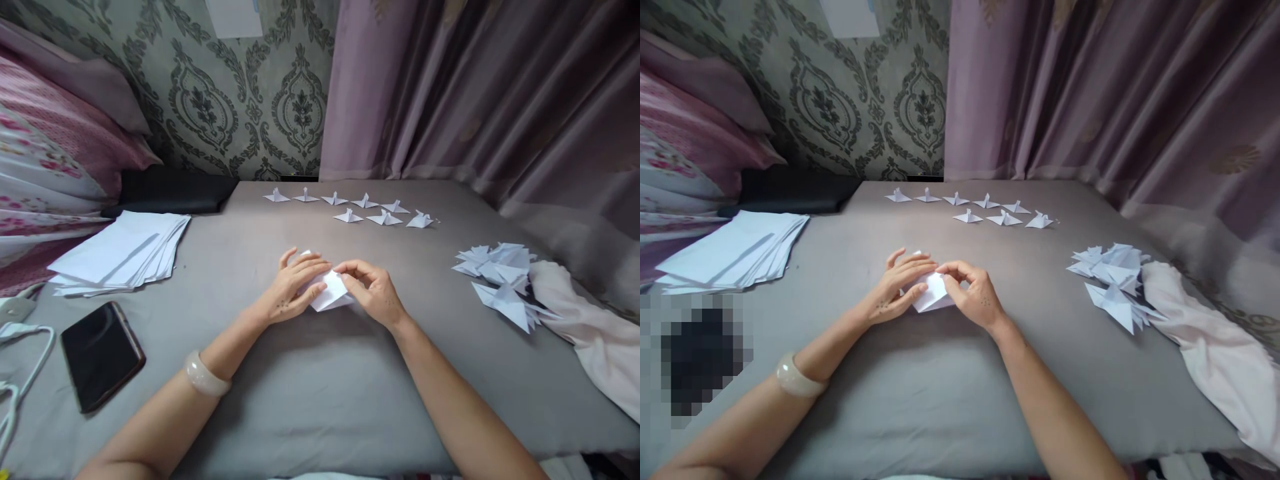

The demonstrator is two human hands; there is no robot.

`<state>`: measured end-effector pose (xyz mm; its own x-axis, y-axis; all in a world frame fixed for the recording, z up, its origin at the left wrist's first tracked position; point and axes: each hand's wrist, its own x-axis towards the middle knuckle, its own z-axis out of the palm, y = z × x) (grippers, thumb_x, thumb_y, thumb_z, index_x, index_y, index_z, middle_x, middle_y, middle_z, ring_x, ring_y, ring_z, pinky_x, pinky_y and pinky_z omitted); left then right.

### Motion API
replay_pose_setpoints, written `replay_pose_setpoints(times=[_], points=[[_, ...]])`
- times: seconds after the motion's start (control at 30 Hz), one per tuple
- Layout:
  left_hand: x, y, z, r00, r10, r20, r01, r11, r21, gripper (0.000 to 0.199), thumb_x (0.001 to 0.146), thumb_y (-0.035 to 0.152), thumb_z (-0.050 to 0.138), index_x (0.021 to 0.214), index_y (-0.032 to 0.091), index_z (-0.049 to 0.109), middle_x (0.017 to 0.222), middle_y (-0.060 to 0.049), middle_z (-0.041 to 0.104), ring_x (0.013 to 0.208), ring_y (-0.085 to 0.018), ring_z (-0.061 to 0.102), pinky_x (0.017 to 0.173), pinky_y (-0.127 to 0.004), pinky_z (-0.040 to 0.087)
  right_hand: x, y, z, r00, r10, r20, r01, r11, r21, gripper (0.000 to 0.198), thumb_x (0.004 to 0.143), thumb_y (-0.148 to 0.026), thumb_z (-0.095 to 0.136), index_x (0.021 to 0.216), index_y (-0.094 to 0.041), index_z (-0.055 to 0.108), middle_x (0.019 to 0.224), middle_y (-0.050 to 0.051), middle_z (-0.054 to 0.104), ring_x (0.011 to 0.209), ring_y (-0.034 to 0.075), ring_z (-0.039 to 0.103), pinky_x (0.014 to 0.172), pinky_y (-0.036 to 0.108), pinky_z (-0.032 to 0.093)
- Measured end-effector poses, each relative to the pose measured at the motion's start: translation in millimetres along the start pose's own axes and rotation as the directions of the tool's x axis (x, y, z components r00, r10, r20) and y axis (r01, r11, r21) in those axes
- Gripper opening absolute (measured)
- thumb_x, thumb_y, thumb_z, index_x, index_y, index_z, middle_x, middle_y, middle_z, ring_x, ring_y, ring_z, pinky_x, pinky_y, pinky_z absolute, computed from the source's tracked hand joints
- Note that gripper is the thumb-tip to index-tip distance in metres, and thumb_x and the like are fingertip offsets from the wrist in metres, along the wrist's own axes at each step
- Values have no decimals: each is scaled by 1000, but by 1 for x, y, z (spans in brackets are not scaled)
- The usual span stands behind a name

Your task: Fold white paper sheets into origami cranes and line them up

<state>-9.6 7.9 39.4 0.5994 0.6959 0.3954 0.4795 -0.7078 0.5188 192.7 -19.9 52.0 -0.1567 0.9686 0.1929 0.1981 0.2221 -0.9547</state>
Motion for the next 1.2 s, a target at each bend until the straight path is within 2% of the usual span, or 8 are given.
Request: replay_pose_setpoints(times=[0.23, 0.37, 0.47, 0.57, 0.73, 0.9, 1.03, 1.2], points=[[3, 17, 2, 949, -311, 48, 298, 839, -456, 24, 83, 40, 58, 85, 22, 74, 84, -5, 71, 80, -20, 60, 84, -33, 40, 6, 6, -2, 962, 262, -73, -220, 907, 360, 23, 73, -40, 67, 83, -19, 69, 68, -1, 61, 61, 11, 52, 62, 25, 42], [7, 23, 6, 789, -601, 126, 466, 453, -760, 25, 70, 41, 71, 69, 16, 73, 60, -3, 62, 55, -13, 52, 53, -24, 36, 7, 4, -10, 948, 318, 7, -273, 804, 529, 39, 79, -54, 61, 93, -19, 67, 78, 3, 67, 71, 14, 61, 69, 28, 45], [12, 21, 5, 624, -755, 203, 400, 84, -913, 27, 66, 41, 74, 71, 15, 70, 61, -2, 62, 53, -13, 54, 49, -23, 36, 7, 5, -15, 941, 339, 13, -273, 734, 621, 50, 81, -62, 52, 105, -20, 62, 94, 8, 70, 88, 20, 65, 77, 32, 48], [17, 20, 2, 532, -805, 264, 289, -120, -950, 27, 67, 41, 73, 77, 16, 68, 69, -2, 66, 57, -15, 58, 51, -24, 42, 6, 10, -11, 950, 313, -6, -255, 784, 566, 44, 78, -57, 61, 103, -22, 62, 101, 7, 68, 97, 20, 62, 81, 32, 47], [18, 18, 7, 448, -864, 228, 192, -156, -969, 29, 65, 38, 76, 83, 16, 68, 74, -2, 69, 61, -15, 61, 56, -25, 45, 3, 12, 9, 970, 235, -64, -203, 925, 323, 37, 70, -49, 72, 92, -20, 65, 93, 4, 67, 83, 15, 58, 70, 26, 44], [15, 8, 15, 396, -915, 82, 98, -46, -994, 37, 61, 40, 79, 84, 14, 65, 74, -1, 67, 62, -13, 61, 55, -24, 44, -1, 8, 16, 953, 276, -125, -227, 923, 312, 35, 73, -50, 67, 91, -20, 62, 83, 3, 66, 78, 16, 59, 65, 27, 43], [14, 6, 19, 411, -910, 56, 103, -14, -995, 41, 59, 44, 79, 84, 15, 65, 72, 1, 65, 61, -13, 60, 55, -24, 44, -2, 9, 22, 957, 247, -152, -166, 896, 411, 36, 68, -38, 75, 94, -23, 54, 80, 0, 66, 78, 15, 62, 77, 31, 47], [15, 15, 22, 460, -871, 170, 167, -103, -981, 37, 64, 42, 77, 85, 14, 65, 74, -2, 68, 63, -15, 62, 59, -26, 46, 0, 11, 25, 949, 306, -75, -203, 775, 598, 33, 65, -36, 76, 85, -23, 54, 78, -3, 63, 73, 13, 59, 72, 27, 48]])
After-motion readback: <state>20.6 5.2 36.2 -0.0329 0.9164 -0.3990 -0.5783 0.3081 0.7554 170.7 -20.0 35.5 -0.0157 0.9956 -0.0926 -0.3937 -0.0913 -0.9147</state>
